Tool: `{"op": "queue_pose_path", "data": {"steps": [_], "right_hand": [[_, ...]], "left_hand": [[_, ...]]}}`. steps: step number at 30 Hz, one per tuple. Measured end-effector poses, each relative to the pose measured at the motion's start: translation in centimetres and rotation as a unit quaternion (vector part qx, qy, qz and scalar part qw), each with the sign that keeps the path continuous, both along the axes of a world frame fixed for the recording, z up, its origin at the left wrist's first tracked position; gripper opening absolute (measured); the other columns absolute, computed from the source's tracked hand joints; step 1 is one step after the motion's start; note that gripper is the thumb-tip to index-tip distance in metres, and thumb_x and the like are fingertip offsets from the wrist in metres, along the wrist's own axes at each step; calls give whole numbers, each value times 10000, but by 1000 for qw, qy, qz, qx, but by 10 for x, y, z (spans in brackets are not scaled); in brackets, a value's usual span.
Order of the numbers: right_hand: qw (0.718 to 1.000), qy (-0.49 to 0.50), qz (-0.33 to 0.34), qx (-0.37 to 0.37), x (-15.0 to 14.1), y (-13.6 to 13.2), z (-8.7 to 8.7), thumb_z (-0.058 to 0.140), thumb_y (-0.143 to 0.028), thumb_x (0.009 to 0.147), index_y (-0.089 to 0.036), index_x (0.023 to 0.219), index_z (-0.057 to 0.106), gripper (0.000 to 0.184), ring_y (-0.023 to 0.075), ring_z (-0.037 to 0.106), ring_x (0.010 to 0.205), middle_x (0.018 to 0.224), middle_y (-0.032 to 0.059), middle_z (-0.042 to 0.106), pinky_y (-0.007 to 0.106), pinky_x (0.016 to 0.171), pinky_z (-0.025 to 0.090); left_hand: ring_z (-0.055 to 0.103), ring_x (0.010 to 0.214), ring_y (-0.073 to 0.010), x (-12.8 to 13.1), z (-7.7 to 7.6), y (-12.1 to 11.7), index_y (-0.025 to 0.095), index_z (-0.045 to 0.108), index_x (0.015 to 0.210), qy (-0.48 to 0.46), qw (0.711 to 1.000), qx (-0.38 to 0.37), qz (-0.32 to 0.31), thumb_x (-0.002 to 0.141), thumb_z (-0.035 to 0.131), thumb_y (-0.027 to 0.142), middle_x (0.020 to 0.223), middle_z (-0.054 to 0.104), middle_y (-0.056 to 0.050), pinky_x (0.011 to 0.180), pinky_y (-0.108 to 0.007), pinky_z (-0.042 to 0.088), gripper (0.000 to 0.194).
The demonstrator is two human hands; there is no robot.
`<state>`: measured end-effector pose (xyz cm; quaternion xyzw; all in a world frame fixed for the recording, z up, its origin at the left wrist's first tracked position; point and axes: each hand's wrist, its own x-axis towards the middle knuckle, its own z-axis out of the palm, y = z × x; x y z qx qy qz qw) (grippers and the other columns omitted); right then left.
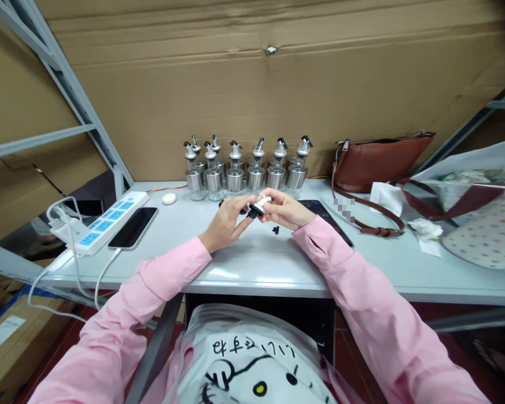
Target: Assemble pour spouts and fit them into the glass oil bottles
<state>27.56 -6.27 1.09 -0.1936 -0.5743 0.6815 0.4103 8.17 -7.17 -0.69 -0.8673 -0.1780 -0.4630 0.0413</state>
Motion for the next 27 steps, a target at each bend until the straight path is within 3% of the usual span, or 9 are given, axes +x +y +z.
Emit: {"op": "queue_pose_path", "data": {"steps": [8,14,17,20,23,27], "right_hand": [[999,-24,-20,17,0,1,-2,762,-262,635,-184,877,594,304,75,545,595,700,-22,594,215,553,444],[980,-89,-135,118,-2,1,0,696,-261,688,-193,975,579,317,56,481,528,755,-22,551,206,476,356],[969,-97,-174,145,0,2,1,680,-223,681,-192,901,535,265,52,488,525,773,-35,516,201,463,339],[980,-81,-125,133,1,2,1,690,-202,652,-181,809,474,268,53,496,531,764,-37,495,192,451,316],[983,-102,-73,131,-2,2,-1,715,-212,626,-179,827,466,322,71,539,569,802,-18,515,202,481,364],[977,-120,-92,151,-5,2,-4,730,-243,617,-179,831,465,347,70,542,585,801,-17,524,226,550,429]], "left_hand": [[535,920,-175,-2,6,-3,181,420,1184,-8,997,-59,-41,903,395,267,1045,559,-95,808,-329,455,295],[523,903,-175,-3,4,1,170,411,1172,2,999,-53,-9,869,435,222,1058,548,-95,826,-342,435,309],[521,904,-175,-3,3,2,169,412,1170,-10,998,-55,1,861,437,207,1050,549,-92,816,-333,432,312],[521,906,-174,-2,2,2,167,416,1164,-11,998,-58,10,859,439,206,1047,547,-90,814,-328,427,308],[521,882,-170,-2,2,3,165,420,1151,-1,998,-60,18,859,462,237,1022,547,-82,807,-323,423,304],[525,872,-167,-2,0,4,182,394,1172,4,997,-76,32,853,490,274,978,543,-61,811,-315,419,346]]}}
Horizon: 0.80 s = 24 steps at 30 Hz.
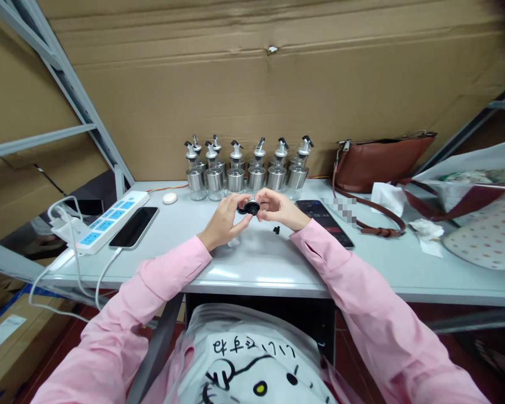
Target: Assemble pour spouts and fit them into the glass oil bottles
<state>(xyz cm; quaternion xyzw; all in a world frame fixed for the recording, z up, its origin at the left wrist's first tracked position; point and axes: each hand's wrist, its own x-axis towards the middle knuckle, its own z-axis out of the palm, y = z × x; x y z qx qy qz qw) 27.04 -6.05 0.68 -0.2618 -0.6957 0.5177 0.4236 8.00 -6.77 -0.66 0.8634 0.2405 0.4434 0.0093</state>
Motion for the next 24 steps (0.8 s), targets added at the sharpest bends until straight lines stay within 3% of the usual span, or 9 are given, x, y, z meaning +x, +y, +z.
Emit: {"op": "queue_pose_path", "data": {"steps": [7,13,17,24], "right_hand": [[999,-1,-39,20,-2,-1,-1,729,-242,605,-173,797,474,326,81,540,630,767,-21,529,223,569,433],[999,-3,-33,-2,-4,-2,-2,736,-239,596,-174,787,469,334,87,576,604,711,-27,559,222,571,444],[1000,-7,-17,-20,-6,-3,-3,738,-221,591,-179,777,466,333,95,604,601,698,-24,593,229,582,467],[999,-23,-9,-32,-9,-8,1,701,-150,593,-175,824,485,317,119,638,615,674,-19,619,210,523,468]], "left_hand": [[533,882,-168,-1,1,-1,187,400,1145,13,999,-22,19,842,483,297,1004,557,-55,828,-314,393,333],[517,812,-184,-3,7,-2,177,494,838,103,989,-66,79,810,436,324,813,569,-25,756,-332,336,160],[502,752,-168,-3,9,-3,173,481,723,140,984,-85,74,803,411,327,722,554,-8,739,-332,312,188],[512,701,-147,-3,10,-4,166,497,707,138,980,-128,62,798,384,356,693,569,1,755,-341,291,240]]}}
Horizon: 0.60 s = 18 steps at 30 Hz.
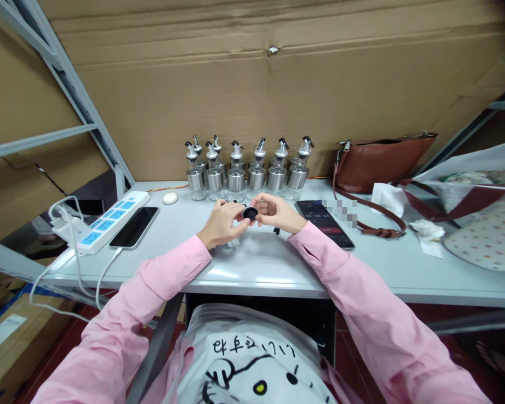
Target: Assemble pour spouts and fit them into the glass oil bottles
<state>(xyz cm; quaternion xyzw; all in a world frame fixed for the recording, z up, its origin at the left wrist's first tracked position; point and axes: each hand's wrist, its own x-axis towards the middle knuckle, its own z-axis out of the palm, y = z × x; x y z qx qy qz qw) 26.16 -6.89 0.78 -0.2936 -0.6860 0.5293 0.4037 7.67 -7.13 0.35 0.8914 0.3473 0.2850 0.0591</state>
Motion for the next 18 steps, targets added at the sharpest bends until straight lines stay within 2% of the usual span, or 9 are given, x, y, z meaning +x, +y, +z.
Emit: {"op": "queue_pose_path", "data": {"steps": [7,18], "right_hand": [[999,-17,-23,15,-1,0,-1,712,-143,554,-175,756,479,310,88,597,533,641,-43,599,224,536,479],[998,-52,-35,29,-1,0,-1,651,-154,543,-186,714,425,286,53,495,456,555,-80,542,194,472,374]], "left_hand": [[490,649,-135,0,0,0,166,463,660,-6,1000,-13,-7,781,373,354,653,550,8,755,-340,293,241],[447,578,-116,6,-2,-1,170,401,590,-16,999,-49,17,717,405,353,583,515,29,764,-336,317,223]]}}
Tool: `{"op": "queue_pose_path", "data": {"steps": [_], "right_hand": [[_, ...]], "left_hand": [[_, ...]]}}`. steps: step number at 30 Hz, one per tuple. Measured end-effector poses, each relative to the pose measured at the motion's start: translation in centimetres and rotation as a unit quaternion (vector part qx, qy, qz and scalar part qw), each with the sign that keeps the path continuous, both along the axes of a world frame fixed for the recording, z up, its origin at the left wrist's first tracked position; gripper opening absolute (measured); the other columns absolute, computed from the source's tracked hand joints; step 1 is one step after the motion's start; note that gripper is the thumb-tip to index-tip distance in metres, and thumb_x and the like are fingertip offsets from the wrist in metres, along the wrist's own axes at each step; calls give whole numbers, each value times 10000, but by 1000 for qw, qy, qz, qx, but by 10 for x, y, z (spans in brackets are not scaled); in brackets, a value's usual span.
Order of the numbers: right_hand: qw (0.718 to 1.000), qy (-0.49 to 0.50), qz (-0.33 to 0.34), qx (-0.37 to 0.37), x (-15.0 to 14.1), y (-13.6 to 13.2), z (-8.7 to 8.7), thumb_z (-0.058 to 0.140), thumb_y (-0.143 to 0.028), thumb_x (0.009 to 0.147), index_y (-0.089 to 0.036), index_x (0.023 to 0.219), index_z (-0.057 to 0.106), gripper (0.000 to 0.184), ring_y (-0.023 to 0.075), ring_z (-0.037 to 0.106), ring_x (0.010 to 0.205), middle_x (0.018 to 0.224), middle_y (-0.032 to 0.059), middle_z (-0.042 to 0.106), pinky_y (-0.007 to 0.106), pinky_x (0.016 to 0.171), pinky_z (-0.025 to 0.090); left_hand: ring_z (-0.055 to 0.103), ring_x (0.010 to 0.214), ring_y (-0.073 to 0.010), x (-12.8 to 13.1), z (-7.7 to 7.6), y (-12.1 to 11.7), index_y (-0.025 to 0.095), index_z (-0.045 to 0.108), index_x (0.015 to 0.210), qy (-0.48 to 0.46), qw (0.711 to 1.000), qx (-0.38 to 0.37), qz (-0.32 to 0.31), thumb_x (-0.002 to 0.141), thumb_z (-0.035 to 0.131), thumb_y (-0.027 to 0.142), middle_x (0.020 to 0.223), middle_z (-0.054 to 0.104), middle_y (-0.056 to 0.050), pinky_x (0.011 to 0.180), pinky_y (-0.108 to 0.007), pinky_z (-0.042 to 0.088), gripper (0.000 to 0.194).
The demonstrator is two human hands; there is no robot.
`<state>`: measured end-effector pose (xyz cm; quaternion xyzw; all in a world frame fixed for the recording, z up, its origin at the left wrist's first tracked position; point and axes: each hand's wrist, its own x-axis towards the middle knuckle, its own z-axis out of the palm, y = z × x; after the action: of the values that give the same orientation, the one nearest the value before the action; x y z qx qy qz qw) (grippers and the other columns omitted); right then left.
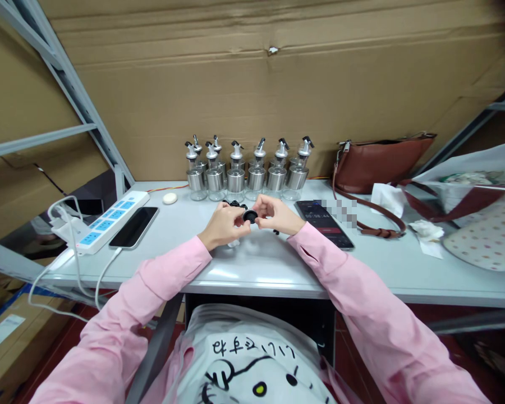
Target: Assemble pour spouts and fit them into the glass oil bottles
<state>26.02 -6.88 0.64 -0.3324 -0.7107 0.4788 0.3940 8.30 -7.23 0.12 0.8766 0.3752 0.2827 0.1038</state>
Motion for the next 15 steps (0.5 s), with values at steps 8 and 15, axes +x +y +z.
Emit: {"op": "queue_pose_path", "data": {"steps": [8,15], "right_hand": [[999,-20,-18,17,-2,-4,3,621,-161,533,-185,696,422,258,46,459,451,538,-80,513,189,465,346],[999,-39,-31,14,-2,-6,4,615,-195,537,-187,675,400,256,15,387,391,625,-64,505,160,369,274]], "left_hand": [[466,575,-120,-3,1,0,173,403,579,7,1000,27,-13,696,421,333,581,536,27,787,-347,335,199],[441,541,-109,1,-2,0,171,405,533,3,999,37,-6,667,456,296,533,547,35,782,-338,356,190]]}}
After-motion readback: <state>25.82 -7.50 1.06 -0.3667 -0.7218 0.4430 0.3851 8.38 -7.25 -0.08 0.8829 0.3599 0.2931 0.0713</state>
